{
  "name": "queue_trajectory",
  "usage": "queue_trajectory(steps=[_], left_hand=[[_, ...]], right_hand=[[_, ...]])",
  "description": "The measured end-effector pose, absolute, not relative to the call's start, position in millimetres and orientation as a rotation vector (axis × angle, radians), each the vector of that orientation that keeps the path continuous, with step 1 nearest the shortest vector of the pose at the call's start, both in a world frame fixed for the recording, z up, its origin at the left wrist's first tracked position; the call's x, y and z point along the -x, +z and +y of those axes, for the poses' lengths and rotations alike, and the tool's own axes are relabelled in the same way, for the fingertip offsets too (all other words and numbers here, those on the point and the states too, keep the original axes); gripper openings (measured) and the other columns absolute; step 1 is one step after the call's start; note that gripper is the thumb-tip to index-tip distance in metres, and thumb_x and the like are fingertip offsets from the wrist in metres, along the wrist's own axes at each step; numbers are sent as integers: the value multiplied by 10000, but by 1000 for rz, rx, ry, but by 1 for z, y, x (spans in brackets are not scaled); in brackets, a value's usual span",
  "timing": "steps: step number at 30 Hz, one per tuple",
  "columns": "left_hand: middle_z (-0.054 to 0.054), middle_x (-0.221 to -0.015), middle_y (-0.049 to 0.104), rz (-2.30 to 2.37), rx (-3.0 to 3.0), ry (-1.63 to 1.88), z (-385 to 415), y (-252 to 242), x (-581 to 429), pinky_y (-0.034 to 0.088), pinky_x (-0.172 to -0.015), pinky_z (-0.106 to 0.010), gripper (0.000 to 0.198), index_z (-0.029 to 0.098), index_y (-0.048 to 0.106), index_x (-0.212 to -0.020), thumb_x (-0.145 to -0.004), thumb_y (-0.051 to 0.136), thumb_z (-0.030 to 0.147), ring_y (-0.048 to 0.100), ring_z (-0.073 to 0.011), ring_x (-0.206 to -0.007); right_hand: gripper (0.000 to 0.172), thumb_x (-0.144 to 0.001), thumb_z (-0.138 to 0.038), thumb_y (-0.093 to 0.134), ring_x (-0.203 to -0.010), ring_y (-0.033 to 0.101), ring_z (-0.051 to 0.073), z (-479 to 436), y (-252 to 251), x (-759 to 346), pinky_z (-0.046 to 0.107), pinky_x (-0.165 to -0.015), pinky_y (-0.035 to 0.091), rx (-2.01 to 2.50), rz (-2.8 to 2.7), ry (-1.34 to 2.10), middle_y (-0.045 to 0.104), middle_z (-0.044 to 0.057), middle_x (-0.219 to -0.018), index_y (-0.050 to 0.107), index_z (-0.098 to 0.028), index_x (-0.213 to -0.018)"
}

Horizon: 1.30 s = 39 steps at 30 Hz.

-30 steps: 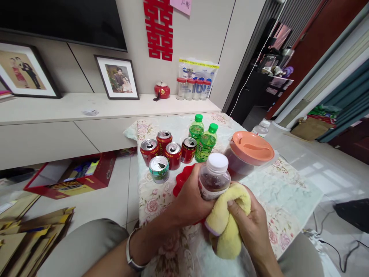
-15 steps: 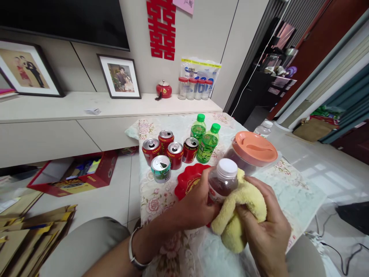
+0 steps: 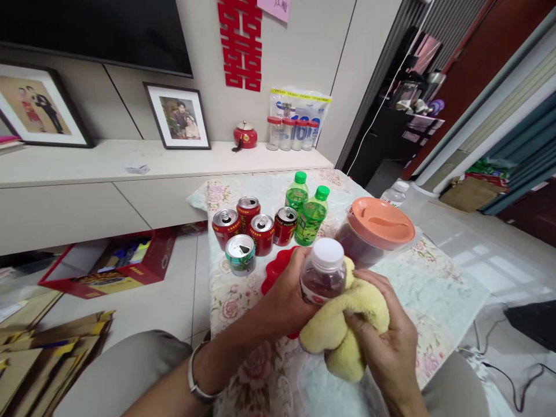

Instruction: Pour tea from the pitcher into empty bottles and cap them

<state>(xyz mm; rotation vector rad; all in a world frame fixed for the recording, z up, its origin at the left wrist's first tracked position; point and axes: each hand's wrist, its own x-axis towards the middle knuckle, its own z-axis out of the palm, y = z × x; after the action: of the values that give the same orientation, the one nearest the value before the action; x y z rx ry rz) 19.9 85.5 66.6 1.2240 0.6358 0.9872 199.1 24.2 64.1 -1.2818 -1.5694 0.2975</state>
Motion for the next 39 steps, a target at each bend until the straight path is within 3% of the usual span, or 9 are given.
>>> queue_trajectory(steps=[5,9,17,21,25,28,33,39], left_hand=[[-43,-1199,721,637,-1178,975,87,74,-11,559,-936,-368,755,248,469,-1253,-647,917,194,701,-252,-1101],[-67,-1220,719,652,-1175,957,89,73,-11,565,-946,-403,676,245,454,-1269,-721,850,266,707,-256,-1096],[-107,-1345,699,723,-1305,924,83,66,-24,552,-1048,-437,730,221,455,-1355,-710,788,136,677,-302,-1237],[-101,-1338,711,700,-1314,907,82,65,-25,570,-1035,-460,708,237,474,-1351,-732,812,174,672,-334,-1251],[-124,-1396,675,645,-1235,947,82,66,-24,541,-1093,-440,758,209,462,-1368,-730,872,193,653,-326,-1292],[-125,-1387,678,625,-1201,971,82,67,-24,544,-1088,-449,763,219,472,-1352,-723,903,241,656,-326,-1288],[-132,-1377,655,700,-1253,1019,82,67,-25,538,-1074,-449,835,237,439,-1355,-685,932,303,659,-300,-1259],[-121,-1346,583,936,-1499,1123,83,64,-26,515,-1059,-455,703,228,482,-1296,-744,866,435,601,-299,-1249]], right_hand=[[356,-886,-447,716,-934,721,255,28,55,-197,347,-745,581,1348,-1374,717,764,96,-1123,711,-221,-1161],[405,-891,-467,718,-945,718,261,25,50,-197,359,-758,582,1404,-1310,841,767,94,-1122,697,-217,-1208],[404,-875,-309,690,-1195,643,308,8,83,-192,441,-995,530,1299,-1411,395,678,78,-1299,695,-294,-1278],[480,-871,-253,657,-1244,610,319,9,93,-195,431,-959,541,1213,-1646,213,635,92,-1330,643,-297,-1349],[445,-880,-262,666,-1200,630,301,15,80,-199,410,-927,550,1207,-1634,220,642,91,-1294,646,-283,-1324],[393,-875,-287,706,-1146,659,290,19,66,-199,401,-923,553,1252,-1514,319,675,81,-1251,673,-276,-1266],[355,-913,-385,691,-916,707,248,19,53,-196,350,-748,578,1382,-1339,632,740,66,-1094,676,-261,-1246],[378,-862,-244,653,-1086,660,280,7,68,-188,406,-882,557,1291,-1572,161,680,85,-1205,665,-262,-1239]])
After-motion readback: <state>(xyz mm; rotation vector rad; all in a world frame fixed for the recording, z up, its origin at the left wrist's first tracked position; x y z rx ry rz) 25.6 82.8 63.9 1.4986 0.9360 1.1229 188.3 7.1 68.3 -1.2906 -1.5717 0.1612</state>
